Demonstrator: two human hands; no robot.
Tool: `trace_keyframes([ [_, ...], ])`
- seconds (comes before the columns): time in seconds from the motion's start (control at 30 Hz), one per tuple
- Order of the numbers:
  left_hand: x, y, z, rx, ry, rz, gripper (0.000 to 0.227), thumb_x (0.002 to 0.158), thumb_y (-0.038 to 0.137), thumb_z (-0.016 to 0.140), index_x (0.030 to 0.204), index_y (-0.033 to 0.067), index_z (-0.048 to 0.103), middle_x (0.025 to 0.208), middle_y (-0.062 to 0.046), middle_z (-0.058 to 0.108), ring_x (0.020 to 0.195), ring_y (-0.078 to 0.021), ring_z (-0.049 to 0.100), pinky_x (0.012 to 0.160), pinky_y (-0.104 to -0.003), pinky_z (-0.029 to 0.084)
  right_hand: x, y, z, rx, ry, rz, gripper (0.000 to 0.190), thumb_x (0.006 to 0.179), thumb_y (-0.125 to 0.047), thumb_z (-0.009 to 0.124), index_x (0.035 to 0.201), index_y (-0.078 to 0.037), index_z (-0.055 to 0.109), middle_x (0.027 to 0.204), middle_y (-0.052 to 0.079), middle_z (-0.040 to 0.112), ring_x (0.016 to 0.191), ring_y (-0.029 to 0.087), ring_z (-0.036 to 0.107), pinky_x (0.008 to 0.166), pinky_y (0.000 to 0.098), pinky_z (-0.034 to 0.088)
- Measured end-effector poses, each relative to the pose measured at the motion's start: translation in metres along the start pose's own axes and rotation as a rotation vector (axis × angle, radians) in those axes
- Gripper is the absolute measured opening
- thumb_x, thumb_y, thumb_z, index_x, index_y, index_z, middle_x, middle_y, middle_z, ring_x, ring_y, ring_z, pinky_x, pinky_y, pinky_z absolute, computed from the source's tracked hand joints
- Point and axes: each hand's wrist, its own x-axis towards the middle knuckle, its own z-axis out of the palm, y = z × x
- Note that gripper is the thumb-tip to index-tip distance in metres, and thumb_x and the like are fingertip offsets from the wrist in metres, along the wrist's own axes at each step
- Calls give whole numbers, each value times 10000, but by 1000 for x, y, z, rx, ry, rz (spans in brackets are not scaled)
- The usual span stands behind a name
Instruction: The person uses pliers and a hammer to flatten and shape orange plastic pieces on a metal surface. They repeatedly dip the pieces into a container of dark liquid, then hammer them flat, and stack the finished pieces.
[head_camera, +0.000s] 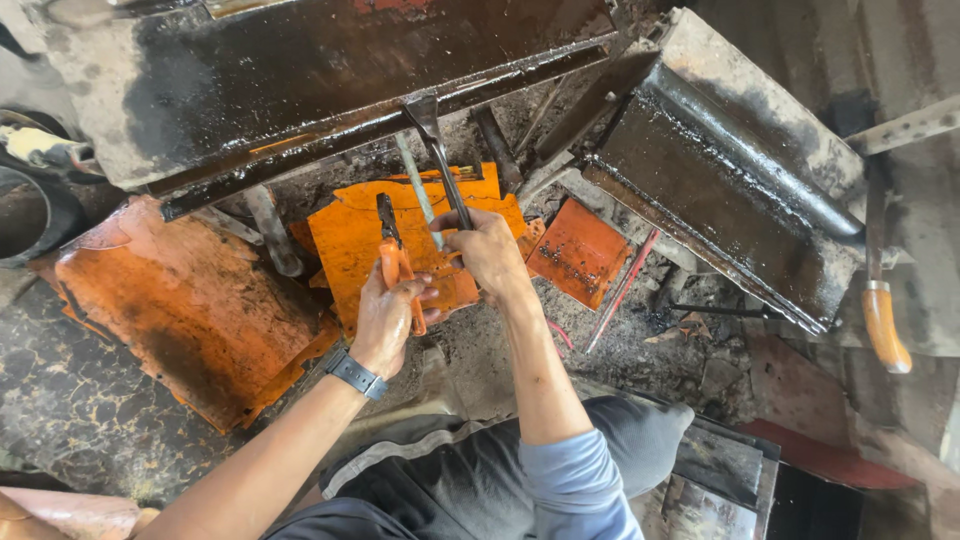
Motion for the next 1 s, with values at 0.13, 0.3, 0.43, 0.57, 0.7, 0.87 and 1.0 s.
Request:
trace_keyframes([
  [0.13, 2, -5, -4, 13, -2, -23, 530, 900, 38, 519, 1417, 100, 422, 1143, -93, 627, 975, -197, 665, 758, -400, 615, 5, -3, 4, -105, 19, -45, 240, 830, -54, 597, 990, -46, 776, 716, 15, 641, 646, 112, 557, 606, 287, 450],
  [0.3, 2, -5, 1, -20, -2, -40, 537, 890, 44, 517, 1415, 111, 427, 1142, -96, 633, 977, -196, 662, 756, -398, 616, 11, -7, 13, -72, 33, -55, 240, 822, -48, 590, 977, -24, 771, 747, 14, 657, 675, 114, 577, 630, 283, 463],
  [0.43, -7, -4, 5, 24, -6, -22, 506, 913, 71, 566, 1399, 82, 427, 1075, -79, 635, 867, -172, 661, 706, -365, 602, -3, 6, 7, -21, 14, -61, 272, 848, -58, 603, 1059, -44, 774, 771, 17, 679, 707, 107, 608, 674, 269, 482],
  [0.57, -10, -3, 19, 177, 23, -23, 430, 964, 262, 580, 1350, 92, 497, 961, -72, 616, 683, -152, 581, 587, -341, 539, -39, 43, -18, 190, 24, -52, 293, 951, -164, 658, 1173, -2, 760, 789, -2, 605, 728, 104, 563, 672, 277, 483],
  [0.7, -7, -33, 51, 324, -35, 85, 526, 1003, 520, 430, 1293, 110, 588, 907, -60, 588, 683, -167, 548, 599, -379, 495, -59, 100, -30, 478, 118, 126, 375, 928, -321, 689, 1180, -46, 716, 724, -10, 591, 595, 94, 454, 520, 249, 368],
  [0.87, -2, -117, 84, 535, -149, 468, 620, 1092, 535, 407, 1037, -18, 683, 1093, -133, 503, 999, -297, 563, 917, -472, 457, -71, 157, -53, 688, 227, 217, 261, 906, -302, 747, 990, -62, 690, 705, -5, 606, 568, 100, 506, 477, 235, 362],
  [1.0, 62, -165, 40, 456, -196, 464, 475, 1012, 459, 504, 1046, 28, 699, 1038, -101, 692, 1000, -262, 640, 882, -447, 491, -92, 174, -82, 667, 335, 313, 196, 866, -185, 768, 978, -36, 707, 713, -5, 628, 555, 92, 494, 463, 241, 341],
])
